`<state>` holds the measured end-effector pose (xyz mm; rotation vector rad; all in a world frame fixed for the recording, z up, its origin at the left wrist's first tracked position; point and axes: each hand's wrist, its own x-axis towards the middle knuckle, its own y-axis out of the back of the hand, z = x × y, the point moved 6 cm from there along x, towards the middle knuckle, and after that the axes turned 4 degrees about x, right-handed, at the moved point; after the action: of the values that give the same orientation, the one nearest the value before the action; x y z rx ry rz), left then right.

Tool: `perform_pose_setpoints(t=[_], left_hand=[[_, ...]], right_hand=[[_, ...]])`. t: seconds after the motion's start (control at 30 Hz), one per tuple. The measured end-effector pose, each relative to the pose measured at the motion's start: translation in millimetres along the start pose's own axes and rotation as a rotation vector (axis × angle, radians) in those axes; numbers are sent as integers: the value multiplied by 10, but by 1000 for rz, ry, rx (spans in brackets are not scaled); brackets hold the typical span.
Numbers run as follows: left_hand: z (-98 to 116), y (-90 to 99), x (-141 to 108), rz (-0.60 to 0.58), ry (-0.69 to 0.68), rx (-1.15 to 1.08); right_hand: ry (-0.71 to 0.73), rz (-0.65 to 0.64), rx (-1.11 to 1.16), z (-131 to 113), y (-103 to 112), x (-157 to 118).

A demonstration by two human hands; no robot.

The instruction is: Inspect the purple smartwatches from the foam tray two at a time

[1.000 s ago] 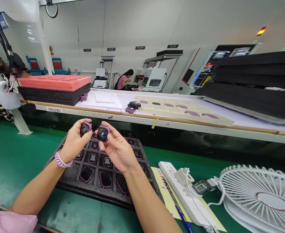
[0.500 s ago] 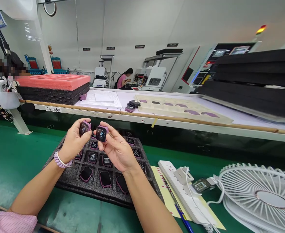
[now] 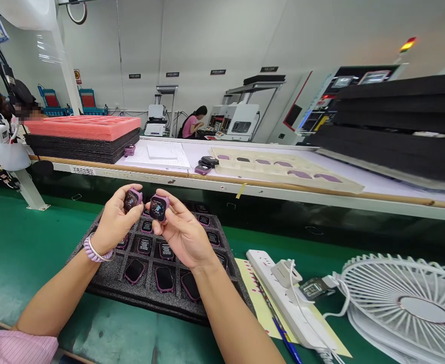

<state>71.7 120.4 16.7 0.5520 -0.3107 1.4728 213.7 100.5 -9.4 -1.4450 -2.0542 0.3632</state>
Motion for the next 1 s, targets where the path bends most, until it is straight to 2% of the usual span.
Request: perform_pose_setpoints(t=[0.53, 0.73, 1.0], left_hand=[[-6, -6, -1, -15, -9, -2], [-25, -16, -4, -33, -2, 0], [-41, -51, -5, -64, 16, -104]], right_hand=[[3, -14, 35, -3, -5, -2], [4, -56, 55, 11, -1, 5], [-1, -64, 49, 11, -20, 2]])
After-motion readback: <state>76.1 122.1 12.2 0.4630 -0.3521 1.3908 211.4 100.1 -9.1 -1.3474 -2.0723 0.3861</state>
